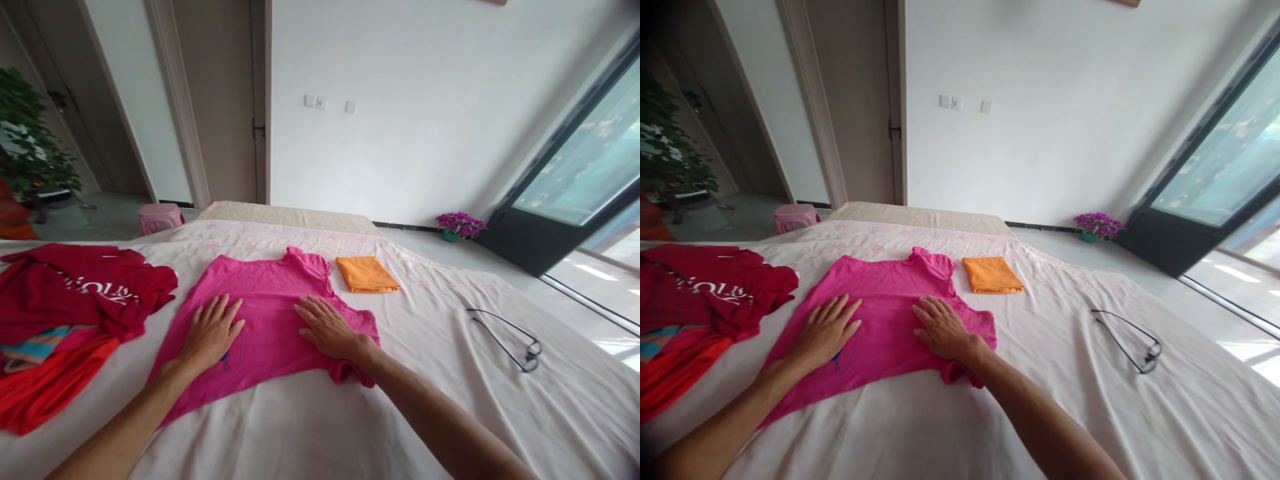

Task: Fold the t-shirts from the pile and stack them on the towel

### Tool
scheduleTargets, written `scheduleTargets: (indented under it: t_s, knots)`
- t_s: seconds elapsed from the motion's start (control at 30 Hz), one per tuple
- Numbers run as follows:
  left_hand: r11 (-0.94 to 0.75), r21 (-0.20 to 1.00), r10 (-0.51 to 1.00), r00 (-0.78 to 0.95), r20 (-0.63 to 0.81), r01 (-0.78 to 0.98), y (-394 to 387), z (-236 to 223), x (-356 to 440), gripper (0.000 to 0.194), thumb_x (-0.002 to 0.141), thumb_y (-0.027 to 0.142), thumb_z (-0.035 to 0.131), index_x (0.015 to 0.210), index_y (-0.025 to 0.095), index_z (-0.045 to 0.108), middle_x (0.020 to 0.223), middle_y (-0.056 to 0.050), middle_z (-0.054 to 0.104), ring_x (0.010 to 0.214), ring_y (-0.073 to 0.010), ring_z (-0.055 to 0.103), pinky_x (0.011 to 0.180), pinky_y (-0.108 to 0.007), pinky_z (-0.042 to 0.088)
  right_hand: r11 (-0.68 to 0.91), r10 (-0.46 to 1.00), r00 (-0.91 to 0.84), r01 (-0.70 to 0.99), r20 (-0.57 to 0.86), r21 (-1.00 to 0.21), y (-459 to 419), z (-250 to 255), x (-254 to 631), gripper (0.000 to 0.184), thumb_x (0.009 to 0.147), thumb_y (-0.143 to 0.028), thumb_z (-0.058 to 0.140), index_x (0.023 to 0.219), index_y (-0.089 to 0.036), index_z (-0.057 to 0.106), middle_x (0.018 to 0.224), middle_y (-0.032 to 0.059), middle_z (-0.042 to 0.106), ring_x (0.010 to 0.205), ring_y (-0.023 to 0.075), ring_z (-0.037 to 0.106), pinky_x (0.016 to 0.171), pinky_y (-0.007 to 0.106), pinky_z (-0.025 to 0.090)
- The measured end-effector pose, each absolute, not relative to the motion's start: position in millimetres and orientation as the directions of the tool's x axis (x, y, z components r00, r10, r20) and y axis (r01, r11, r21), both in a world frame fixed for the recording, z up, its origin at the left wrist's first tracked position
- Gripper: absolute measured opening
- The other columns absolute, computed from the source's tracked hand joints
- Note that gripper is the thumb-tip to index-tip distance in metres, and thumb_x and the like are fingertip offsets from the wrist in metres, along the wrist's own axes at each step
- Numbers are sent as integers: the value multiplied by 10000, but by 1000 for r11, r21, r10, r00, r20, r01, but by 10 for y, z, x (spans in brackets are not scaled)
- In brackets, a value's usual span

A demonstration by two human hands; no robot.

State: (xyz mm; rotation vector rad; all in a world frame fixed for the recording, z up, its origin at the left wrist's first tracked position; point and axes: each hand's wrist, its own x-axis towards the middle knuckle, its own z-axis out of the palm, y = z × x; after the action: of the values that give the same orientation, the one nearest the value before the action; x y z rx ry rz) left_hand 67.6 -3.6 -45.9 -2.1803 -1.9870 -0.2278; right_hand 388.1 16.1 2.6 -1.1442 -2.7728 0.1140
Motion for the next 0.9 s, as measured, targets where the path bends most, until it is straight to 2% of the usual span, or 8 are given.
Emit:
scheduleTargets:
  t_s: [0.1,0.3,0.5,0.73,0.9]
  knots:
    - [-74,-3,974,73,213,997,-55,-408,694,571,956,449,418,1488,240,437,1571,-140,380,1448,-330,343,1157,-547,237,673,739,-668,729,85,-124,229,-91,3982,611,1028,-513,339,1560,-217,280,1617,81,261,1500,253,197,1223,492,195]
    - [-39,27,985,33,171,999,-61,-372,671,617,940,516,418,1507,272,399,1600,-115,330,1470,-347,287,1159,-588,188,608,784,-585,791,209,-69,332,-285,4241,580,1027,-444,386,1551,-210,306,1594,82,312,1487,245,245,1220,483,232]
    - [-3,29,991,-1,135,1000,-68,-337,682,641,940,556,383,1517,276,377,1616,-116,292,1486,-349,245,1150,-615,180,590,792,-560,804,243,-71,331,-332,4241,568,1025,-444,386,1540,-211,338,1585,83,333,1483,239,256,1221,470,240]
    - [-37,4,982,35,186,999,-53,-417,642,637,942,527,384,1511,241,393,1592,-155,335,1455,-373,307,1127,-620,221,589,800,-552,798,234,-133,307,-265,4244,546,1022,-436,410,1514,-199,391,1569,96,371,1480,230,265,1221,461,236]
    - [-59,-8,971,59,230,998,-30,-473,596,591,938,487,411,1466,228,471,1560,-159,394,1432,-354,355,1123,-578,262,577,811,-537,799,233,-171,306,-247,4248,528,1015,-422,430,1500,-214,416,1559,96,392,1473,231,283,1216,462,245]
